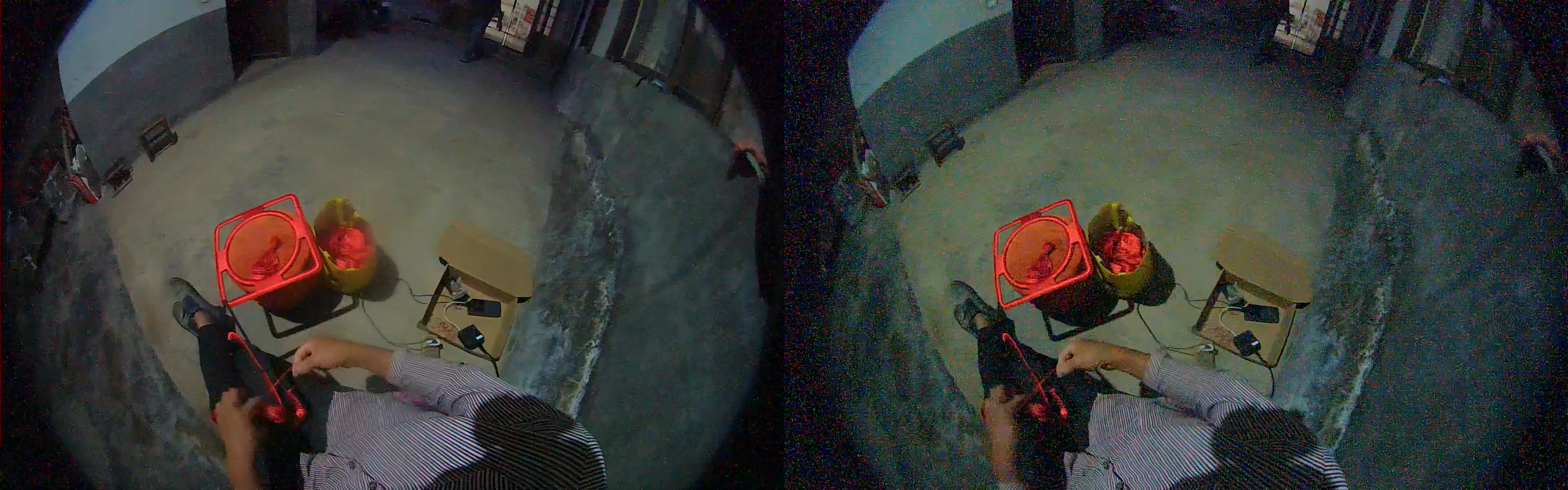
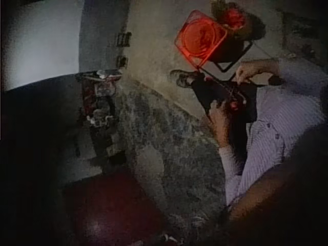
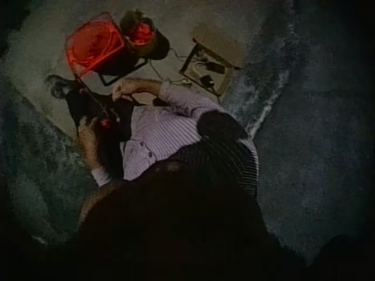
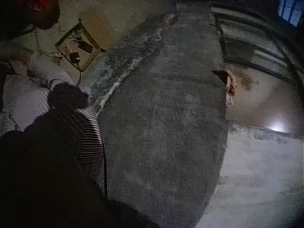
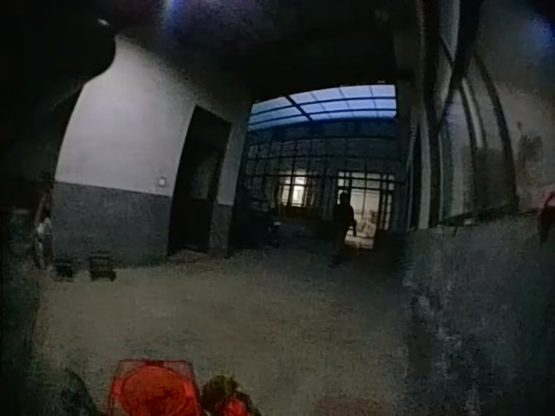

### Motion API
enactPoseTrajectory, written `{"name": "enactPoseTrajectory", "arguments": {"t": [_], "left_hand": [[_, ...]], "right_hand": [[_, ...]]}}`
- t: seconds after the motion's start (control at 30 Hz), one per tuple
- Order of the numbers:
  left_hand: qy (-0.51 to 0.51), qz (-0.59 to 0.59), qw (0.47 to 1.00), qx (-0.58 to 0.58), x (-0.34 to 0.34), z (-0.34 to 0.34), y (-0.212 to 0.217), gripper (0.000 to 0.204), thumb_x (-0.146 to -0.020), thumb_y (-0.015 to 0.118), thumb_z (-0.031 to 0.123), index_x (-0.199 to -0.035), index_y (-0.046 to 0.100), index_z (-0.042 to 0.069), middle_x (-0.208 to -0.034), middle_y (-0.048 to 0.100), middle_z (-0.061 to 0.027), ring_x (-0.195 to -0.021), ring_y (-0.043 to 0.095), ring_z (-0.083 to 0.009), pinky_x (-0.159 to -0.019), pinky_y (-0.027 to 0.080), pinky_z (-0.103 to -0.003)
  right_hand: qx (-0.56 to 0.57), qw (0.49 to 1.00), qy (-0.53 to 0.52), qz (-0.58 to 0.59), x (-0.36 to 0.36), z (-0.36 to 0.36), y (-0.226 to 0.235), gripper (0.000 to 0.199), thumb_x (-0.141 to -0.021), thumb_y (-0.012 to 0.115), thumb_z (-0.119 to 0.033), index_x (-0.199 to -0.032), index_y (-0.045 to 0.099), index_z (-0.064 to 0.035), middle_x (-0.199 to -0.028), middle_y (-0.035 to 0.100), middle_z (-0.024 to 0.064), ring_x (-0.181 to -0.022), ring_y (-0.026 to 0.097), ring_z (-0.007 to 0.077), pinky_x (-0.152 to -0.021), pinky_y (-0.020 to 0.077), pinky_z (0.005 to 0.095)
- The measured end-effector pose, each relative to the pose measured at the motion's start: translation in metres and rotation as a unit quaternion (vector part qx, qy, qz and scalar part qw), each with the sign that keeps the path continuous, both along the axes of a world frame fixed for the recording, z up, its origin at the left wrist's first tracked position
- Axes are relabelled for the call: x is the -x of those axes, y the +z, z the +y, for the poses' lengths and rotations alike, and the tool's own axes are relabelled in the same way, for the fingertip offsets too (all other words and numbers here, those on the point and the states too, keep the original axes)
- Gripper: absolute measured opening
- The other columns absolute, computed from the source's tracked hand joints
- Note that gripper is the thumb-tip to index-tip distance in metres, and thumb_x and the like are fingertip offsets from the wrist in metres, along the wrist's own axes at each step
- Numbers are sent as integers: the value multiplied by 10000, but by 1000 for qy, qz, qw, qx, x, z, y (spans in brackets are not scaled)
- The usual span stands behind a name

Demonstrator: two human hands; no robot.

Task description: Winding red thread onto a small black frame to create a coil.

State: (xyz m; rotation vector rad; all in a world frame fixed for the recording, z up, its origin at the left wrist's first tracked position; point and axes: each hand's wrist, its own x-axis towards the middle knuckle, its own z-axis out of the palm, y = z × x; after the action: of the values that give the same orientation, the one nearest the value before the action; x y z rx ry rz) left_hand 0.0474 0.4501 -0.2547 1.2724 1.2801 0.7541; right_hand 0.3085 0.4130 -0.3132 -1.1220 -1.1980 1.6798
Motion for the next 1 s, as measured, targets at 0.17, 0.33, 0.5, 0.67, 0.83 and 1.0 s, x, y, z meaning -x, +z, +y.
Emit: {"name": "enactPoseTrajectory", "arguments": {"t": [0.17, 0.33, 0.5, 0.67, 0.83, 1.0], "left_hand": [[-226, 463, 773, -370, -22, -20, 6, 140, -639, 701, 196, -732, 676, 94, -806, 581, -124, -711, 582, -332, -612, 474, -379], [-263, 410, 815, -313, -26, -12, -21, 243, -634, 711, 185, -841, 659, 68, -766, 581, -134, -674, 587, -376, -635, 488, -410], [-154, 219, 912, -311, -24, -18, -20, 253, -704, 653, 95, -934, 587, 12, -896, 549, -159, -819, 590, -333, -707, 476, -365], [-42, -130, 989, 53, -29, 3, -74, 464, -771, 542, 10, -1225, 450, -20, -1150, 517, -108, -1064, 521, -225, -932, 402, -298], [8, -146, 974, 175, -53, -22, -67, 619, -731, 507, 37, -1333, 363, 51, -1043, 513, -38, -894, 505, -137, -808, 411, -239], [-30, -121, 977, 172, -49, -21, -56, 716, -688, 505, 39, -1369, 289, 64, -1052, 483, -34, -880, 495, -142, -810, 402, -234]], "right_hand": [[-213, 927, 78, -297, 42, 8, -33, 367, -678, 695, -259, -971, 630, -48, -922, 613, 130, -805, 587, 282, -708, 469, 370], [-201, 893, 95, -390, 52, 7, -29, 364, -658, 678, -272, -885, 557, -14, -1019, 532, 172, -923, 532, 356, -803, 443, 417], [-317, 903, -43, -285, 26, 7, -36, 291, -685, 698, -281, -837, 615, -48, -1070, 540, 143, -1011, 506, 314, -879, 409, 388], [-211, 961, -161, -75, -43, -16, 36, 325, -766, 701, -216, -1019, 613, -31, -1176, 556, 91, -1039, 544, 234, -927, 424, 367], [-179, 915, -217, 289, -93, -71, 88, 468, -798, 579, -368, -1141, 548, -52, -1158, 552, 157, -1020, 553, 278, -884, 461, 441], [-190, 859, -148, 452, -155, -66, 54, 330, -804, 590, -281, -1047, 536, -64, -1009, 552, 96, -889, 535, 213, -763, 470, 380]]}}
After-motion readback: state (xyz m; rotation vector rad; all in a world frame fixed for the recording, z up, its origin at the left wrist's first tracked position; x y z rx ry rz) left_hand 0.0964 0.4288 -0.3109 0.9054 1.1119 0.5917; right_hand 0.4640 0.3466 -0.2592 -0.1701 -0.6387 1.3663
